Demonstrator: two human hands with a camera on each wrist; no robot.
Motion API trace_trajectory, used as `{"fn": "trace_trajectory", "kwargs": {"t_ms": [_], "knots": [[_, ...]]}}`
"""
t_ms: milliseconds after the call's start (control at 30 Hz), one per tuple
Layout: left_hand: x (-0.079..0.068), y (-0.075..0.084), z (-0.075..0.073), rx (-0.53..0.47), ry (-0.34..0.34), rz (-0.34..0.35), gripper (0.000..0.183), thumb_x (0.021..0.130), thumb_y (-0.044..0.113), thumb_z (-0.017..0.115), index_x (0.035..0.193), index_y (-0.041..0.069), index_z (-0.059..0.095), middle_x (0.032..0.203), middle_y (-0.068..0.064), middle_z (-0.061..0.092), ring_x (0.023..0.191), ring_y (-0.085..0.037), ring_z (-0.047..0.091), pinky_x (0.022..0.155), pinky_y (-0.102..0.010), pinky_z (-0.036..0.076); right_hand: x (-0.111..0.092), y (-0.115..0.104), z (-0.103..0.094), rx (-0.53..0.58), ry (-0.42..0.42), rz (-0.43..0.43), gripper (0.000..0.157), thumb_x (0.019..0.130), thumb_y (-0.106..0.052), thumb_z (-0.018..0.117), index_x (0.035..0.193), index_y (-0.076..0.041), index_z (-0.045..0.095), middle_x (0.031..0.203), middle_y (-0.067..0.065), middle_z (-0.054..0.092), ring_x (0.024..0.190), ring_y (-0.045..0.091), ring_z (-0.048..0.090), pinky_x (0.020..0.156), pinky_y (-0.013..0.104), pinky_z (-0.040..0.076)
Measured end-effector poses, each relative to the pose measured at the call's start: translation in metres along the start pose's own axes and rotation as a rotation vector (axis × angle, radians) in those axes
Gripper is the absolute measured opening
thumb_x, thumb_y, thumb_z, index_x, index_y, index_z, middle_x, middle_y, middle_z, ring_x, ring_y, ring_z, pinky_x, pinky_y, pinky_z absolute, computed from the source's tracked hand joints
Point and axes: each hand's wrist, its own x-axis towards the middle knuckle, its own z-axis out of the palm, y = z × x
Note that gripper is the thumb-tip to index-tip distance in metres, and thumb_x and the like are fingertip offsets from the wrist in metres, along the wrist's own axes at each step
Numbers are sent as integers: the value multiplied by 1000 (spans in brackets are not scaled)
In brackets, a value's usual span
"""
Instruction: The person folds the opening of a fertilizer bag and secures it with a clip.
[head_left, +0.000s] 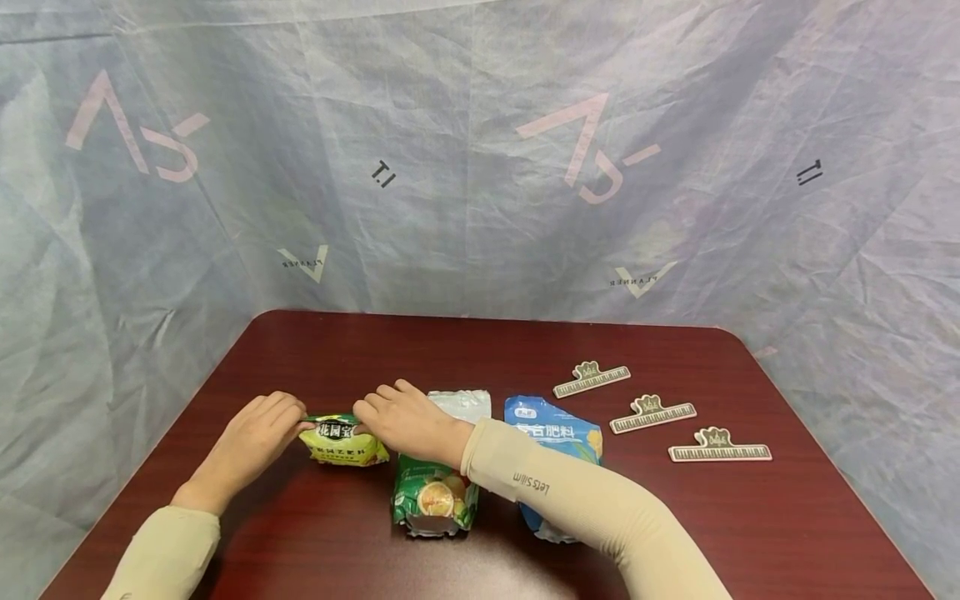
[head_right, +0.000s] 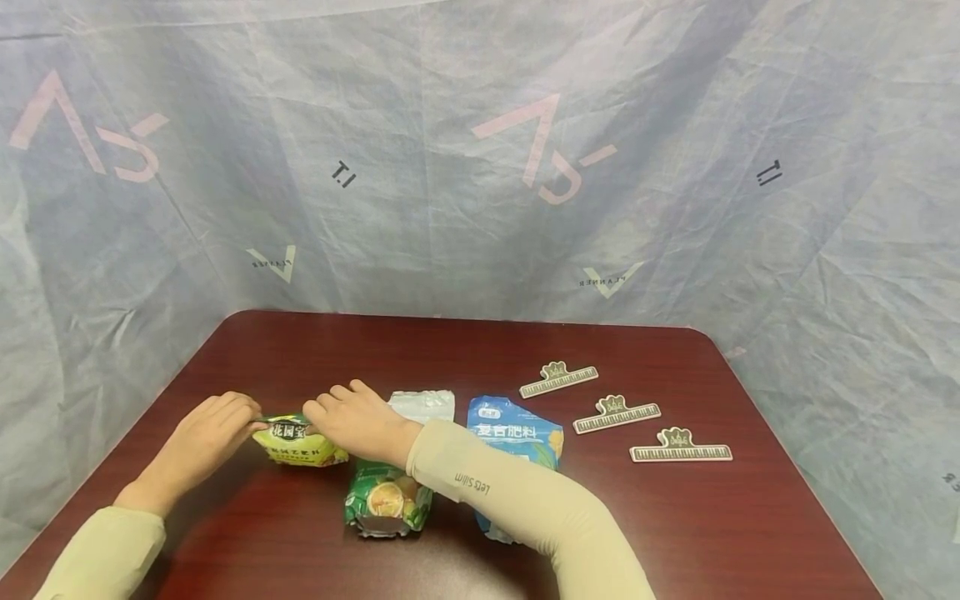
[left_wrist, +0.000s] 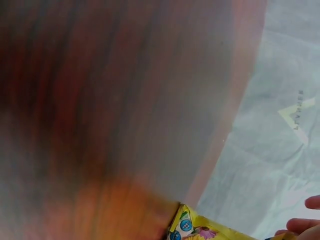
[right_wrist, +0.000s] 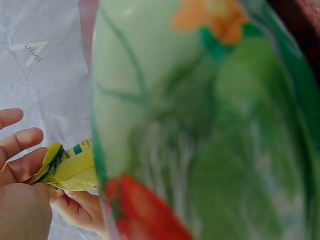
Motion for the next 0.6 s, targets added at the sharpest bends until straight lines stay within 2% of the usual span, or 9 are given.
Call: {"fn": "trace_trajectory", "kwargs": {"t_ms": [233,600], "knots": [[-3,0,-4,-35,-25,-17,36,100,29,37,85,4,58,85,-3,56,80,-19,54,64,-31,37,0,0,0,10,-4,-3,24,96,-39,43,85,-17,45,76,-9,50,71,9,47,62,25,29],[-5,3,-10,-86,-14,-64,37,100,29,37,85,4,59,87,-1,58,83,-17,55,69,-27,36,-2,1,-1,9,-3,-13,25,96,-40,42,84,-18,44,74,-10,48,68,9,44,64,26,28]]}}
